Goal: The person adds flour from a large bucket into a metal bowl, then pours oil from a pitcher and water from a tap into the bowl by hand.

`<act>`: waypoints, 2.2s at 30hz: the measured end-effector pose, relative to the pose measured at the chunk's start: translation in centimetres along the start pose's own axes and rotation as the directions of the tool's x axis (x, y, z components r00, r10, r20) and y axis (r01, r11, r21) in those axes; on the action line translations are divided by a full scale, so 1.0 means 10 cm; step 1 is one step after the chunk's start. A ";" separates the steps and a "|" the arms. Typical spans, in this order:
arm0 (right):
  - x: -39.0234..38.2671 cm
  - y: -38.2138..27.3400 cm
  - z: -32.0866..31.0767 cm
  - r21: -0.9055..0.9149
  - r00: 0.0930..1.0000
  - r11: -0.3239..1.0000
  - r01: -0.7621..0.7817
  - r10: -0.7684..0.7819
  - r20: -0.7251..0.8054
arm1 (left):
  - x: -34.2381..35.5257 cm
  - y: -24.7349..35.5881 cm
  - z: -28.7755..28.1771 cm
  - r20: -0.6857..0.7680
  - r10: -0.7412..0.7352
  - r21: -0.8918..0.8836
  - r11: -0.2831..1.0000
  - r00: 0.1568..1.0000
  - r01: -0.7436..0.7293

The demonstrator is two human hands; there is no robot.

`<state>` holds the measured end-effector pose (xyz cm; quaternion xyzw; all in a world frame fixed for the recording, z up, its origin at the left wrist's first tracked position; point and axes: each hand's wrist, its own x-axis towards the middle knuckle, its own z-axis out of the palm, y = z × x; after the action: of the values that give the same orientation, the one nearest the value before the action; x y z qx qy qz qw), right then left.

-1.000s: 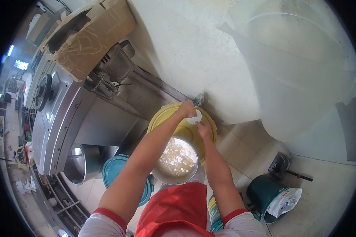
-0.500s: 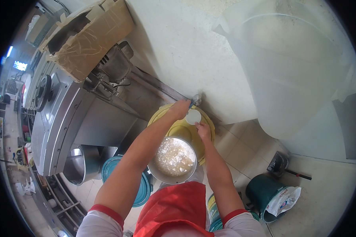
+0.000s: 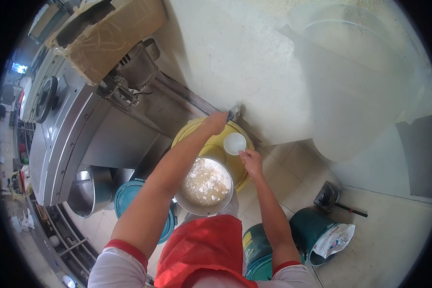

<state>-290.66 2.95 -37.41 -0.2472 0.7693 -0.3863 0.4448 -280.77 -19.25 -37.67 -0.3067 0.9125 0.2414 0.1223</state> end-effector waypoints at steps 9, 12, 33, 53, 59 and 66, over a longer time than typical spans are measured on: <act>-0.84 -0.04 0.13 -0.238 0.898 0.886 0.398 -0.429 -0.095 | -0.06 0.21 -0.07 0.001 -0.023 -0.015 1.000 1.000 0.023; -1.03 -0.01 0.18 -0.473 0.758 0.694 0.543 -0.648 -0.079 | -0.08 0.27 -0.05 -0.043 -0.063 0.032 0.997 0.997 0.064; 0.78 0.38 0.49 -0.110 0.993 0.992 -0.063 0.052 -0.107 | 0.34 0.46 -0.02 0.039 -0.319 -0.086 0.943 0.947 0.322; 0.82 0.32 0.53 -0.078 0.977 0.980 -0.184 0.173 -0.125 | 0.31 0.56 -0.07 0.317 -0.384 -0.863 0.263 0.867 0.432; 0.85 0.32 0.57 -0.061 0.985 0.988 -0.145 0.138 -0.100 | 0.30 0.45 -0.06 0.311 -0.322 -0.866 0.291 0.894 0.406; 0.90 0.38 0.60 -0.056 0.984 0.985 -0.160 0.154 -0.094 | 0.24 0.48 -0.14 0.299 -0.299 -0.854 0.339 0.906 0.394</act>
<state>-289.84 -3.59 -46.80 -0.1822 0.8174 -0.3358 0.4311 -285.71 -17.77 -35.61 -0.4988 0.5461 0.6724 0.0278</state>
